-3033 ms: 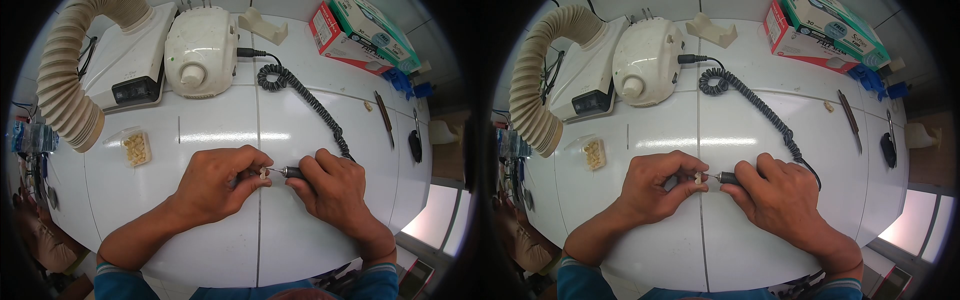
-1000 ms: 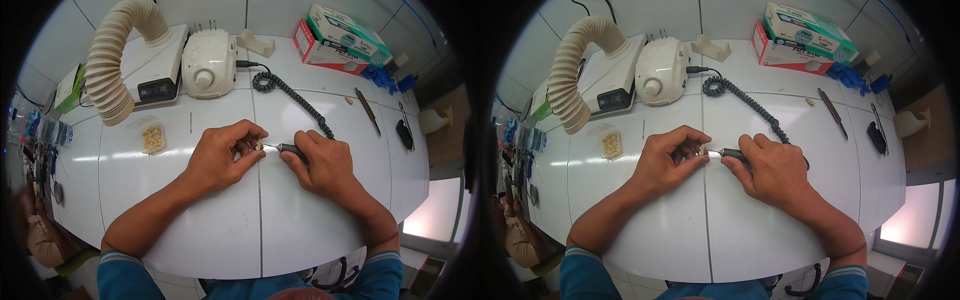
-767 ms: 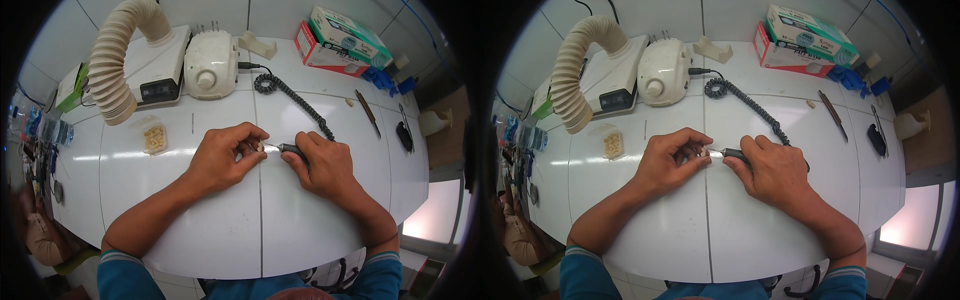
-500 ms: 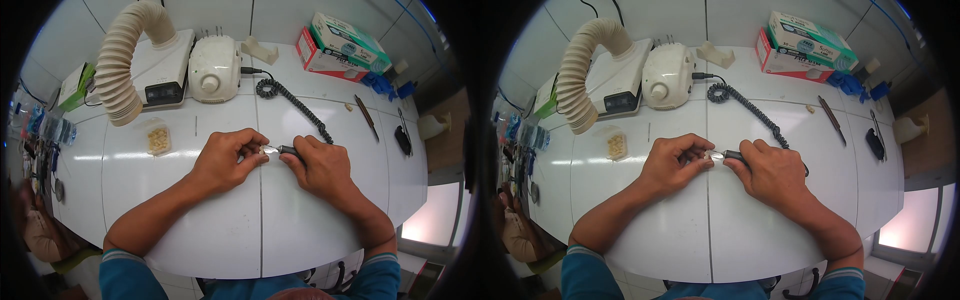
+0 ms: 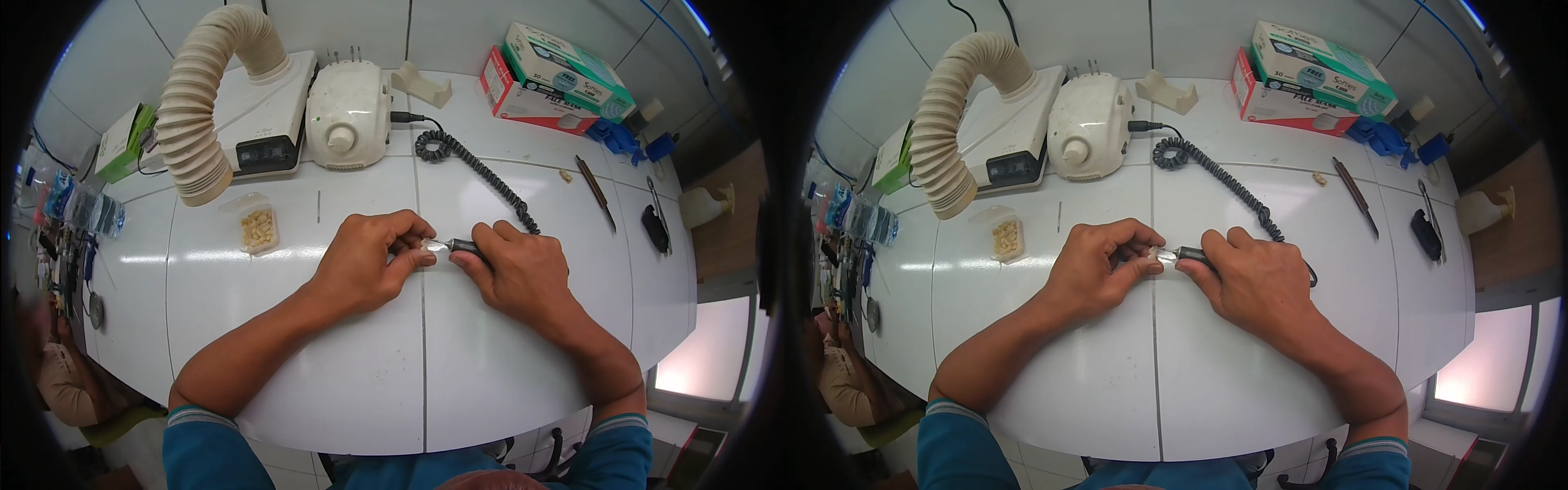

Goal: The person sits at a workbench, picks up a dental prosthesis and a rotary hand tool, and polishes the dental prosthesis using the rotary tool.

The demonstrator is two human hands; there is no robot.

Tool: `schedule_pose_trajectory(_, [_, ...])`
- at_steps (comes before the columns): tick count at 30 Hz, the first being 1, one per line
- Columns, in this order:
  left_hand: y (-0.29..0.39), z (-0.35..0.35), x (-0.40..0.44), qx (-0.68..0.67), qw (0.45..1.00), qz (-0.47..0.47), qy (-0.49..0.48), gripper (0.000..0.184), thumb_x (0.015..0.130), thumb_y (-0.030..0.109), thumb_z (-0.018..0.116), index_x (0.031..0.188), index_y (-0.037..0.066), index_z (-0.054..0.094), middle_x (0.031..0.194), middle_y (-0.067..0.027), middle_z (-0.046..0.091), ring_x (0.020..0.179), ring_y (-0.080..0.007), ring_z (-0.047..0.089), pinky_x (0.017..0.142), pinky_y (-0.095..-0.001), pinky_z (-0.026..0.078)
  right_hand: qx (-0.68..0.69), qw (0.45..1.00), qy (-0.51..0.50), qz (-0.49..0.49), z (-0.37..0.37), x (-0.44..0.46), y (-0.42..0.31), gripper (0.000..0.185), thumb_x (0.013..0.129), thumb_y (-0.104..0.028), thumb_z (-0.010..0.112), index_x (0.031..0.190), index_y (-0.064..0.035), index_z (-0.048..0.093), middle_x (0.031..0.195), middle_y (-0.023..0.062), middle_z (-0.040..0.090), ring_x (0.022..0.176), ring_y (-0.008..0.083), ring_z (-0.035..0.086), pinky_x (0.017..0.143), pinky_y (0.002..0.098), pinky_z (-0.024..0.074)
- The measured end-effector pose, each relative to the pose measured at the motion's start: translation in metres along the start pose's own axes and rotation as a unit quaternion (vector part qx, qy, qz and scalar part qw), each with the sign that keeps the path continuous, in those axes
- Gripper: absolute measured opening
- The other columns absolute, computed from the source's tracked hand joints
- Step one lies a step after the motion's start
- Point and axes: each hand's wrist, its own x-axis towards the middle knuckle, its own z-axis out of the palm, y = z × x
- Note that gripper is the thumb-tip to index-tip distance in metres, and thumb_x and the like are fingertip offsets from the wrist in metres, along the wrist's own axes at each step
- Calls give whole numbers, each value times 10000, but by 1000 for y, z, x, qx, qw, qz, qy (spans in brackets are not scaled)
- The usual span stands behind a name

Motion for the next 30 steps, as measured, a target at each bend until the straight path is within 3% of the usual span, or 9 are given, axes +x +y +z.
schedule_pose_trajectory(30, [1,-1,0,10,1000,4,-8,244,977,114,863,1171,-12,786,949,-143,828,894,-219,800,822,-356,613,-6,1000,-14,2,0,0,1,480,1085,-560,699,969,-95,722,774,71,672,543,272,675,495,428,515])
